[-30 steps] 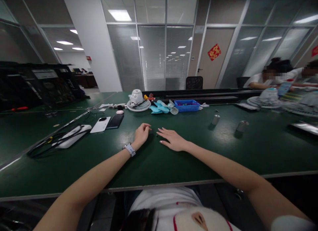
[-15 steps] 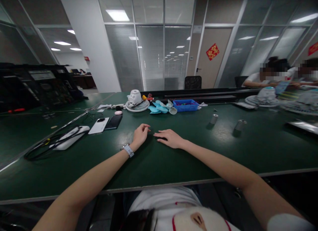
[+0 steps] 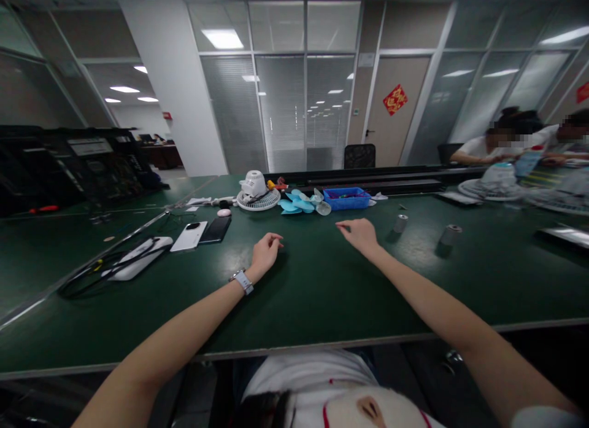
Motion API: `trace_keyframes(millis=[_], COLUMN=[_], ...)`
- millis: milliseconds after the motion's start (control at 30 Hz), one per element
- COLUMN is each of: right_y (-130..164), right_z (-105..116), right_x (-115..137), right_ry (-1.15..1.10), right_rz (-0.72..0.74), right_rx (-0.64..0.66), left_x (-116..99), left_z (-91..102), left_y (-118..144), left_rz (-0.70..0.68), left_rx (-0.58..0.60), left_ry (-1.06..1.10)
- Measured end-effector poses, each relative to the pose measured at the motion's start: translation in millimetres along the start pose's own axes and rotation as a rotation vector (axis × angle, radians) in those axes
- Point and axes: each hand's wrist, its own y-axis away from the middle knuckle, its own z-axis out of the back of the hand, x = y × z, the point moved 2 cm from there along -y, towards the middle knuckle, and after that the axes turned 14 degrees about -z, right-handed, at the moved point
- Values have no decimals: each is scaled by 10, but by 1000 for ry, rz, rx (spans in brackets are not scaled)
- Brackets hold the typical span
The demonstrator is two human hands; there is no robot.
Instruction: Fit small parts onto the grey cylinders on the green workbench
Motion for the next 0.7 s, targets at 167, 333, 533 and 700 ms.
trace_keyframes(millis=[167, 333, 533, 700], right_y=[-267, -292, -255, -242], right_z=[214, 259, 167, 167], right_x=[-919, -1456, -1559, -1550], right_ry=[143, 146, 65, 13], right_rz=[-341, -580, -667, -667], right_rx=[-191, -203, -211, -260], left_x=[-2, 18, -2, -15], left_z=[-2, -17, -6, 0], left_y=[0, -11, -8, -7], left_rz=[0, -1, -10, -13], left_rx=[2, 6, 6, 11], left_ry=[5, 4, -11, -14])
